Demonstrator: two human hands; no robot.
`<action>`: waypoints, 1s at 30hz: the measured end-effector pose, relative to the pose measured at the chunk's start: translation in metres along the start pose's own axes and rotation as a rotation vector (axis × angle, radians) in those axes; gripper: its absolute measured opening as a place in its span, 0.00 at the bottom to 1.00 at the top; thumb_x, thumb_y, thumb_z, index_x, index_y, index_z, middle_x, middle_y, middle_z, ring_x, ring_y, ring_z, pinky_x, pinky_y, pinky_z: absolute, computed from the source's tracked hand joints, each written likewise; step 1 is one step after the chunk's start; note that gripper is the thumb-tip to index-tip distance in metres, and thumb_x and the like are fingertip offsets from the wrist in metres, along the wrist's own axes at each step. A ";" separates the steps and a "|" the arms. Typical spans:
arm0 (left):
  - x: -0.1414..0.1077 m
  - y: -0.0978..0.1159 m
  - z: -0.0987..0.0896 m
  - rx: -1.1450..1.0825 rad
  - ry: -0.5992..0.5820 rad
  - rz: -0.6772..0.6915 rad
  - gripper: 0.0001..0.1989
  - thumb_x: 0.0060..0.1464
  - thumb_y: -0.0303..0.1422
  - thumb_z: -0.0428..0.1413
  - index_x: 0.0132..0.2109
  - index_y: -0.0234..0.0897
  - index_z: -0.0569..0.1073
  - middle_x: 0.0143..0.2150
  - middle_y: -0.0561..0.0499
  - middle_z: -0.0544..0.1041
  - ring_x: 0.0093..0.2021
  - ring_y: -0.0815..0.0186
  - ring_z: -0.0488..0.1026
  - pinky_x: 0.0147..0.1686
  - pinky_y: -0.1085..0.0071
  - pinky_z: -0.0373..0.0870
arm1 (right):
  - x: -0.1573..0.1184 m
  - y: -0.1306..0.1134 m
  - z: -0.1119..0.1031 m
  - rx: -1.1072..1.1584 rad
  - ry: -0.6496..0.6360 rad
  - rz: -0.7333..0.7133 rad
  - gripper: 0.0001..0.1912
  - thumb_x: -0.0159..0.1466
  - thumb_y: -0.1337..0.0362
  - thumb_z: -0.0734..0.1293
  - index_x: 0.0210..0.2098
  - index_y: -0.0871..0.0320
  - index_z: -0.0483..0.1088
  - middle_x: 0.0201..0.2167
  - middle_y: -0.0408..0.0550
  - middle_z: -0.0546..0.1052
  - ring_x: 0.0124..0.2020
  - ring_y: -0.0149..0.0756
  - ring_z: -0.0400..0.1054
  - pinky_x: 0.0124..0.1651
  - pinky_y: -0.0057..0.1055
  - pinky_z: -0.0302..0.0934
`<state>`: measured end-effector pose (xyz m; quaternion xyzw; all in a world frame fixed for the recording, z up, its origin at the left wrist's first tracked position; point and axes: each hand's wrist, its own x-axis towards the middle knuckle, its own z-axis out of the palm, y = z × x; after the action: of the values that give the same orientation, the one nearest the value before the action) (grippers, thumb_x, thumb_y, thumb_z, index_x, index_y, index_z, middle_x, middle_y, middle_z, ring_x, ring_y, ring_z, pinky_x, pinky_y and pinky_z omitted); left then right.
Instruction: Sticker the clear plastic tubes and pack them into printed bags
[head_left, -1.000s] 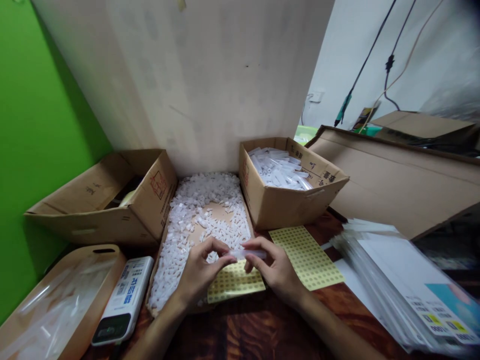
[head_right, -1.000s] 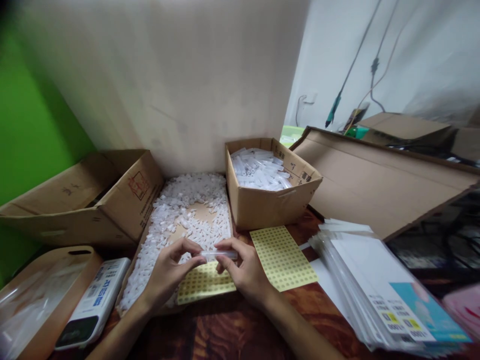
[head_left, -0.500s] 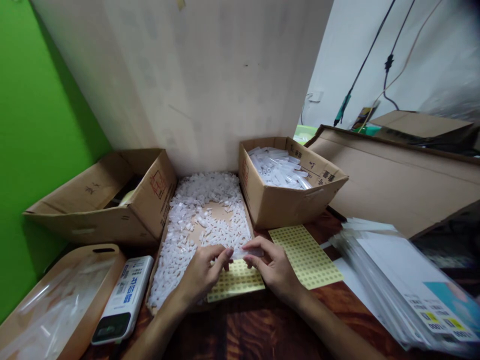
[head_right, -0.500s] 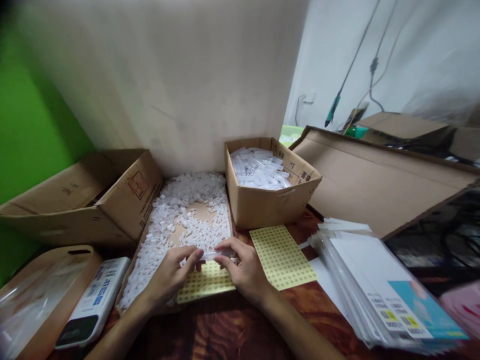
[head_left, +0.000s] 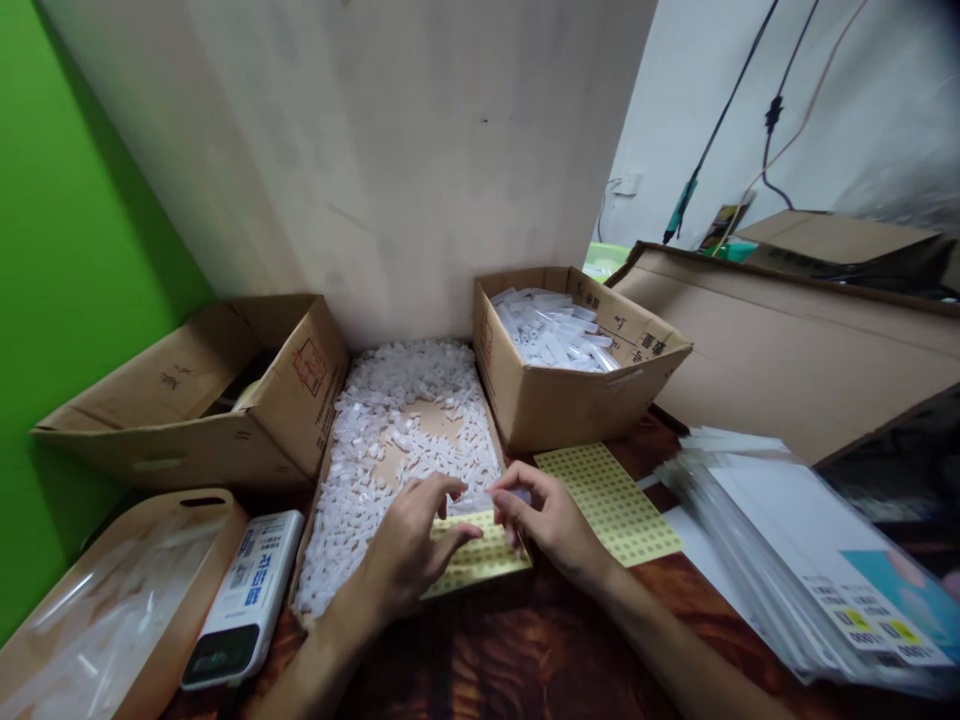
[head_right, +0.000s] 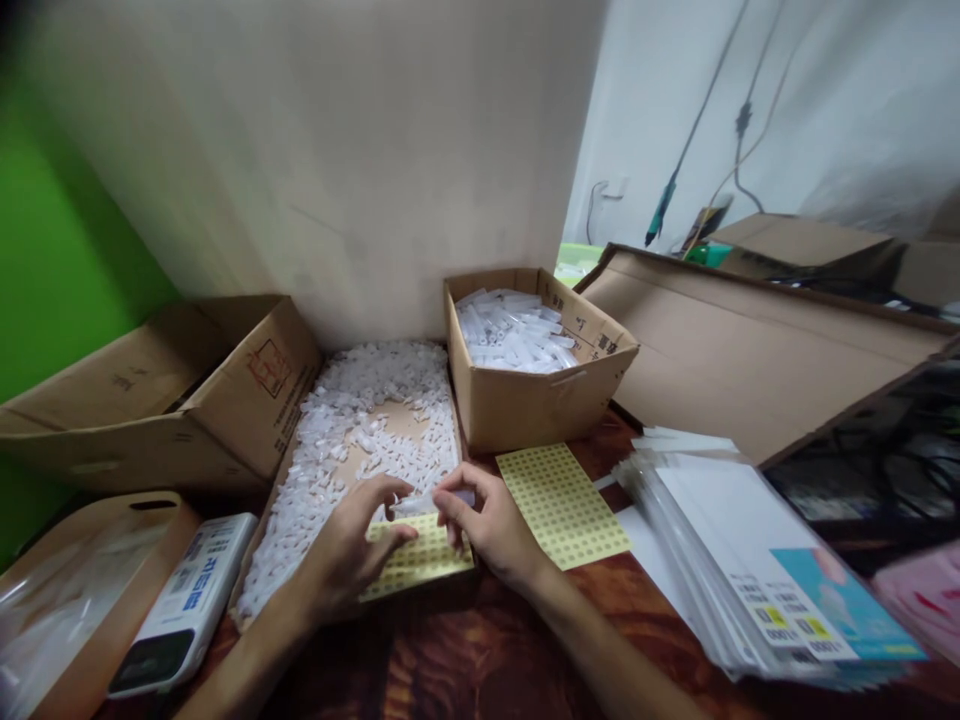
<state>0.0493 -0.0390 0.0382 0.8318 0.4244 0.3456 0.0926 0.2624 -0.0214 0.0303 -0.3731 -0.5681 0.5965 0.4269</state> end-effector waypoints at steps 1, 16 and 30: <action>0.000 0.000 0.000 -0.028 -0.043 -0.081 0.16 0.70 0.42 0.48 0.43 0.37 0.75 0.35 0.47 0.79 0.34 0.61 0.74 0.37 0.65 0.70 | 0.000 -0.001 0.001 -0.044 0.025 -0.048 0.18 0.64 0.49 0.73 0.37 0.59 0.72 0.23 0.40 0.73 0.21 0.30 0.67 0.25 0.25 0.63; -0.001 0.000 -0.013 -0.160 -0.289 -0.060 0.12 0.71 0.40 0.47 0.44 0.39 0.71 0.40 0.46 0.76 0.41 0.60 0.72 0.43 0.66 0.68 | -0.007 -0.003 0.012 0.076 0.111 -0.024 0.20 0.60 0.48 0.75 0.37 0.59 0.75 0.18 0.38 0.71 0.11 0.28 0.61 0.12 0.23 0.54; 0.002 -0.023 -0.030 0.035 -0.219 0.131 0.06 0.68 0.34 0.55 0.42 0.38 0.76 0.40 0.48 0.80 0.40 0.63 0.76 0.42 0.69 0.69 | -0.002 -0.012 -0.006 -0.380 0.360 -0.448 0.09 0.73 0.57 0.63 0.41 0.56 0.70 0.39 0.49 0.73 0.40 0.40 0.70 0.44 0.34 0.64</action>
<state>0.0163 -0.0273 0.0510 0.8919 0.3625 0.2509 0.1011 0.2698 -0.0209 0.0414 -0.4113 -0.6525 0.2962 0.5633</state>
